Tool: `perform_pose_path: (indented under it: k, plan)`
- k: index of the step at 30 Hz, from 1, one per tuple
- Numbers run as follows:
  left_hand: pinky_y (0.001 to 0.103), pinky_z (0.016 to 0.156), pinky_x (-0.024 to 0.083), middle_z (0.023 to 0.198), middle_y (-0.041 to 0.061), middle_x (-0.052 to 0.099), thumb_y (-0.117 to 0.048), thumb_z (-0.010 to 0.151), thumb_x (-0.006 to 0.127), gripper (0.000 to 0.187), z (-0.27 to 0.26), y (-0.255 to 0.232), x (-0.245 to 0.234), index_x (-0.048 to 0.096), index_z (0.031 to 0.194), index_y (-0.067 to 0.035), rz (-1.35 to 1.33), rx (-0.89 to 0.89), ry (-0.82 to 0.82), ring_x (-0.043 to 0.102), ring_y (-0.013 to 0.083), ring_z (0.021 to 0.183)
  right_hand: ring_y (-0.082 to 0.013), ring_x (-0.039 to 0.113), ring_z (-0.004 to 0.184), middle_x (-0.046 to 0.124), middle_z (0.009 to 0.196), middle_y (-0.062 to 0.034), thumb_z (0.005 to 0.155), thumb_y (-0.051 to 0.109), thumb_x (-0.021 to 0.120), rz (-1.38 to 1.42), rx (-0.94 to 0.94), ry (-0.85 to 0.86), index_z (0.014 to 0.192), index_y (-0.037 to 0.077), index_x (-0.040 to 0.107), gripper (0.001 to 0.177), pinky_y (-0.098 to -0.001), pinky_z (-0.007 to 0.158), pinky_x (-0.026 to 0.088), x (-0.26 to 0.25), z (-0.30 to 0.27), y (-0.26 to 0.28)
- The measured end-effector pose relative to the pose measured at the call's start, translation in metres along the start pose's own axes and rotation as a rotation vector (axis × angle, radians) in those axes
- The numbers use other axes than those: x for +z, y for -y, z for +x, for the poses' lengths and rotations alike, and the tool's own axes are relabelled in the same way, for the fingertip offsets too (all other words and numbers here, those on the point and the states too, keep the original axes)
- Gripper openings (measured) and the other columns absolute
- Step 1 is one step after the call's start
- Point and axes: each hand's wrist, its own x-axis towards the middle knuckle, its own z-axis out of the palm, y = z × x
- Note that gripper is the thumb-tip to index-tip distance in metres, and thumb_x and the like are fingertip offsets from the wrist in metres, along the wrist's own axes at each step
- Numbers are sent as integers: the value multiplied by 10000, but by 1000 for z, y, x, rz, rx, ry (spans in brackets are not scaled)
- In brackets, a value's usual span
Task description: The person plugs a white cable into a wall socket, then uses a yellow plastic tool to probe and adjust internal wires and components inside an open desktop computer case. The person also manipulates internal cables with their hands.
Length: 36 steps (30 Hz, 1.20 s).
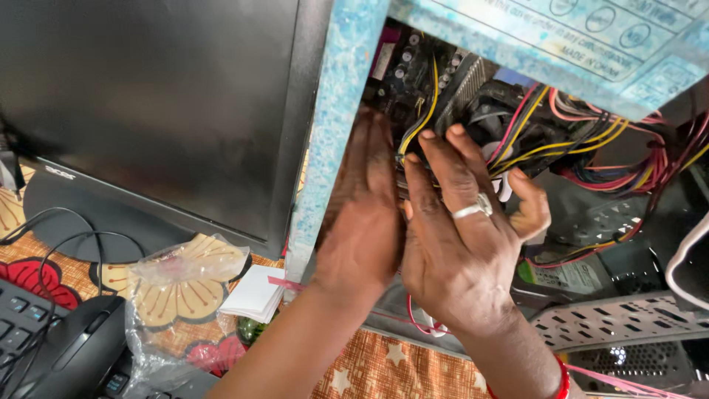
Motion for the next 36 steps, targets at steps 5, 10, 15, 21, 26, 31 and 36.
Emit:
perform_pose_path:
  k: [5, 10, 15, 21, 26, 31, 36]
  plan:
    - [465, 1207, 360, 1544, 294, 436, -151, 973, 548, 582, 4, -5, 0, 402, 1485, 82, 66, 32, 4, 433, 438, 1456, -260, 672, 1298, 705, 1323, -117, 972, 70, 647, 14, 32, -28, 1195, 16, 766, 259, -442, 1120, 202, -6, -1, 1]
    - [450, 1231, 378, 1556, 320, 439, -159, 1002, 543, 540, 8, -4, -3, 422, 1469, 84, 35, 36, 33, 452, 436, 1460, -249, 674, 1307, 709, 1333, -109, 986, 74, 651, 28, 31, -27, 1208, 26, 765, 254, -432, 1130, 208, -6, -1, -1]
    - [492, 1201, 352, 1533, 354, 417, -185, 952, 573, 603, 5, -3, -7, 419, 1459, 104, 31, 90, 65, 429, 471, 1440, -245, 673, 1305, 703, 1339, -117, 990, 74, 654, 26, 19, -40, 1218, 15, 760, 258, -432, 1131, 203, -5, 2, 1]
    - [506, 1187, 335, 1514, 412, 373, -152, 896, 597, 657, -1, -3, -7, 406, 1440, 165, -18, 58, 120, 389, 514, 1428, -236, 673, 1311, 710, 1341, -104, 985, 60, 650, 18, 17, -31, 1226, 23, 768, 271, -436, 1133, 193, -6, 8, 5]
    - [509, 1175, 371, 1496, 378, 412, -160, 892, 628, 637, -5, 0, -7, 432, 1427, 125, -14, 52, 114, 449, 502, 1390, -235, 672, 1317, 708, 1342, -103, 976, 42, 636, 25, 18, -26, 1231, 22, 764, 286, -437, 1140, 185, -8, 11, 7]
    - [491, 1166, 404, 1545, 387, 382, -146, 921, 623, 579, -8, -1, -13, 460, 1421, 98, -52, 66, 92, 469, 503, 1401, -237, 676, 1293, 715, 1318, -109, 933, 21, 624, 9, 21, -16, 1216, 11, 767, 317, -433, 1124, 193, -11, 14, 9]
    - [492, 1138, 415, 1564, 379, 369, -154, 921, 627, 617, -18, -2, -19, 453, 1454, 104, -99, 43, 151, 456, 514, 1401, -240, 670, 1318, 706, 1348, -110, 936, 32, 630, 15, 5, -6, 1232, 20, 761, 324, -450, 1132, 186, -12, 12, 7]
